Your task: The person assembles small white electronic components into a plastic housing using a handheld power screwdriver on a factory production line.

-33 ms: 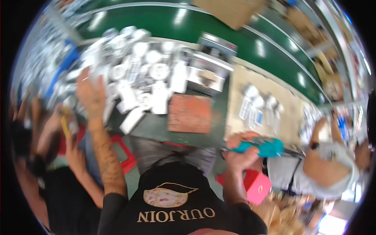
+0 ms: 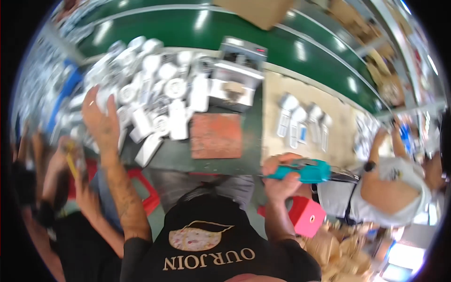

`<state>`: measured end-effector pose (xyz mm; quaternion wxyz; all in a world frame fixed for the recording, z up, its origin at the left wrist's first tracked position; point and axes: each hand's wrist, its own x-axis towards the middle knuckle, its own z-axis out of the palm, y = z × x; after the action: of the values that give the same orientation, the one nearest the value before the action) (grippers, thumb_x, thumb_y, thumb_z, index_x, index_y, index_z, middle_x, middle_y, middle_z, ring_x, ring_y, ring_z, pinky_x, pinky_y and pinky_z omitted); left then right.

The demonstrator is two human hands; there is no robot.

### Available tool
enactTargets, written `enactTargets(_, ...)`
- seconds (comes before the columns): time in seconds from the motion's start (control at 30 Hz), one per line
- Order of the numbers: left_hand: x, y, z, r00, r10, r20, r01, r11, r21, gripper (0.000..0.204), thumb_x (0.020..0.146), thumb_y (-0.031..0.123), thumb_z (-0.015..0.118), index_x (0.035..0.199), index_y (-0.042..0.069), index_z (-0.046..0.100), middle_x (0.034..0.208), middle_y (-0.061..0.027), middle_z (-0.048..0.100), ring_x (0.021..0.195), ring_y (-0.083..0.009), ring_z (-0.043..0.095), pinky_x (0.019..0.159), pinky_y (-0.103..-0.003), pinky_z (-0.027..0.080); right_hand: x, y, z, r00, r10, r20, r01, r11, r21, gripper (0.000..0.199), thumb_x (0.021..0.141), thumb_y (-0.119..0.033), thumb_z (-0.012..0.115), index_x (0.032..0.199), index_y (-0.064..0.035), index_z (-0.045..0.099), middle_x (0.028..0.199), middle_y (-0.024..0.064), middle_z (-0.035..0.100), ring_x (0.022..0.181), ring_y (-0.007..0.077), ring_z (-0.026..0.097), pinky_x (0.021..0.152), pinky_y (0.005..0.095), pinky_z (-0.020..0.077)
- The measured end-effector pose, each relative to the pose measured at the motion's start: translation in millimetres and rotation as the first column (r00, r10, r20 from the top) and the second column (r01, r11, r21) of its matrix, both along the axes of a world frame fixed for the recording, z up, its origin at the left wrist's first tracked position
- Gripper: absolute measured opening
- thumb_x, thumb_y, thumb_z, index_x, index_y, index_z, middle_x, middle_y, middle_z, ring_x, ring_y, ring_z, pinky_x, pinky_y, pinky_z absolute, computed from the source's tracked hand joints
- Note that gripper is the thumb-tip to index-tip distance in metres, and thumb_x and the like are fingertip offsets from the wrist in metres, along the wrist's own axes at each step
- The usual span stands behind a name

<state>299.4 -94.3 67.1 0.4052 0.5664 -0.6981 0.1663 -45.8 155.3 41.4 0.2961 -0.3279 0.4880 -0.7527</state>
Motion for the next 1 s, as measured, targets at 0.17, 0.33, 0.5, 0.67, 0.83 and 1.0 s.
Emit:
enactTargets(0.17,-204,75,15,0.610,-0.508,-0.609,0.779,0.526,0.342,0.034,0.088,0.023,0.073,0.111,-0.001,0.064,0.108,-0.0195,0.066,0.100,-0.0345,0.065,0.089,-0.038,0.052,-1,8,10,0.994,-0.060,-0.093,0.055,0.997,-0.059,0.071,0.090,-0.067,0.058,0.109,0.0007,0.046,0.065,0.0080,0.048,0.054,0.0201,0.048,0.050,0.0350,0.0415)
enactTargets(0.33,-362,94,-68,0.513,-0.775,-0.368,0.849,0.396,0.349,0.058,0.090,0.046,0.066,0.115,-0.006,0.057,0.108,-0.0216,0.064,0.102,-0.0391,0.064,0.089,-0.043,0.053,-2,23,15,0.993,-0.094,-0.071,0.088,0.993,-0.081,0.070,0.090,-0.066,0.059,0.109,0.0003,0.046,0.065,0.0081,0.047,0.053,0.0200,0.047,0.051,0.0351,0.0419)
enactTargets(0.5,-394,71,-100,0.575,-0.736,-0.358,0.754,0.306,0.581,0.062,0.087,0.051,0.066,0.115,-0.003,0.055,0.110,-0.0217,0.063,0.099,-0.0386,0.065,0.085,-0.046,0.054,-2,35,14,0.993,-0.094,-0.072,0.089,0.993,-0.073,0.071,0.090,-0.066,0.059,0.109,0.0007,0.045,0.065,0.0080,0.047,0.053,0.0202,0.048,0.050,0.0352,0.0419)
enactTargets(0.67,-379,77,-93,0.652,-0.672,-0.351,0.734,0.442,0.516,0.043,0.086,0.036,0.065,0.112,0.003,0.059,0.104,-0.0162,0.064,0.091,-0.0379,0.066,0.077,-0.049,0.055,-4,29,9,0.992,-0.077,-0.095,0.072,0.996,-0.058,0.072,0.090,-0.067,0.059,0.109,0.0013,0.045,0.066,0.0078,0.047,0.053,0.0205,0.049,0.050,0.0347,0.0420)
enactTargets(0.83,-315,95,-46,0.541,-0.730,-0.417,0.837,0.420,0.352,0.029,0.087,0.023,0.065,0.107,0.004,0.060,0.096,-0.0138,0.060,0.087,-0.0349,0.065,0.070,-0.045,0.055,-8,16,4,0.995,-0.068,-0.079,0.065,0.997,-0.043,0.073,0.090,-0.068,0.057,0.109,0.0010,0.045,0.066,0.0076,0.047,0.052,0.0202,0.048,0.049,0.0346,0.0413)
enactTargets(1.0,-240,109,-53,0.523,-0.780,-0.342,0.835,0.390,0.388,0.025,0.089,0.025,0.068,0.104,0.006,0.062,0.093,-0.0102,0.059,0.088,-0.0301,0.063,0.076,-0.042,0.053,-1,-8,14,0.999,0.040,-0.032,-0.041,0.999,-0.023,0.074,0.088,-0.073,0.055,0.110,-0.0022,0.047,0.064,0.0045,0.046,0.052,0.0179,0.046,0.049,0.0330,0.0385)
